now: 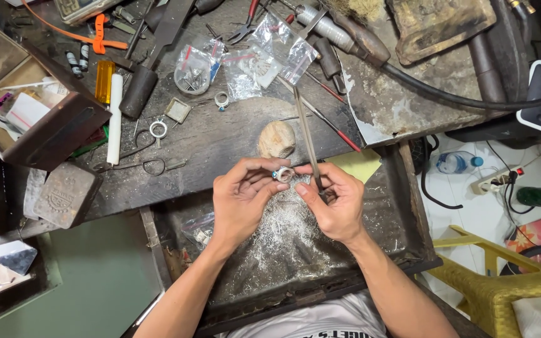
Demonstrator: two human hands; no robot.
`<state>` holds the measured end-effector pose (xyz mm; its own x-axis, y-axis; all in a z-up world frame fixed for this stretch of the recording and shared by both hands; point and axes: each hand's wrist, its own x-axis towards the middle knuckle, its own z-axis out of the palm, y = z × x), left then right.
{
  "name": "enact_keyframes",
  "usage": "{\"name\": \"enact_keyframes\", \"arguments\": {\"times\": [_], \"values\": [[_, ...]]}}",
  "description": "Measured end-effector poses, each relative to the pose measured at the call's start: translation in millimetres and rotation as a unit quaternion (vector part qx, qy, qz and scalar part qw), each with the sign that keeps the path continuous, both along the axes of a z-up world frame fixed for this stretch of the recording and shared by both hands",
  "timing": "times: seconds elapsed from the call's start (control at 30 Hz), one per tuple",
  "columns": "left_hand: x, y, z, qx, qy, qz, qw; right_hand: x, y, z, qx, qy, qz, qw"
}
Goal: Filing a small metal jewelry component with a needle file at a workbench to refine its shape.
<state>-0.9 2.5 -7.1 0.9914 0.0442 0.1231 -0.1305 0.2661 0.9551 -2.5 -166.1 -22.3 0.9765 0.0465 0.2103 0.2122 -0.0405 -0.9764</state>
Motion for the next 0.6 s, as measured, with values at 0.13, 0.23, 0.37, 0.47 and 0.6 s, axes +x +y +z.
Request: {"name": "enact_keyframes", "arguments": {"times": [0.13, 0.23, 0.37, 0.47, 0.6], "values": [[1, 0, -2, 0.001, 0.004, 0.003, 1.0, 0, 1, -1, -0.001, 0.001, 0.001, 1.0], [1, 0, 0, 0.002, 0.003, 0.007, 1.0, 0, 1, 0, -0.005, 0.002, -0.001, 1.0], [2, 0, 3, 0.03, -0.032, 0.015, 0.999, -1, 1, 0, -0.008, 0.002, 0.0, 1.0], [3, 0, 5, 0.045, -0.041, 0.02, 0.998, -1, 2, 0, -0.008, 0.0, 0.0, 1.0], [4, 2, 8, 0.078, -0.056, 0.021, 0.995, -1, 2, 1, -0.008, -0.001, 0.003, 1.0]]}}
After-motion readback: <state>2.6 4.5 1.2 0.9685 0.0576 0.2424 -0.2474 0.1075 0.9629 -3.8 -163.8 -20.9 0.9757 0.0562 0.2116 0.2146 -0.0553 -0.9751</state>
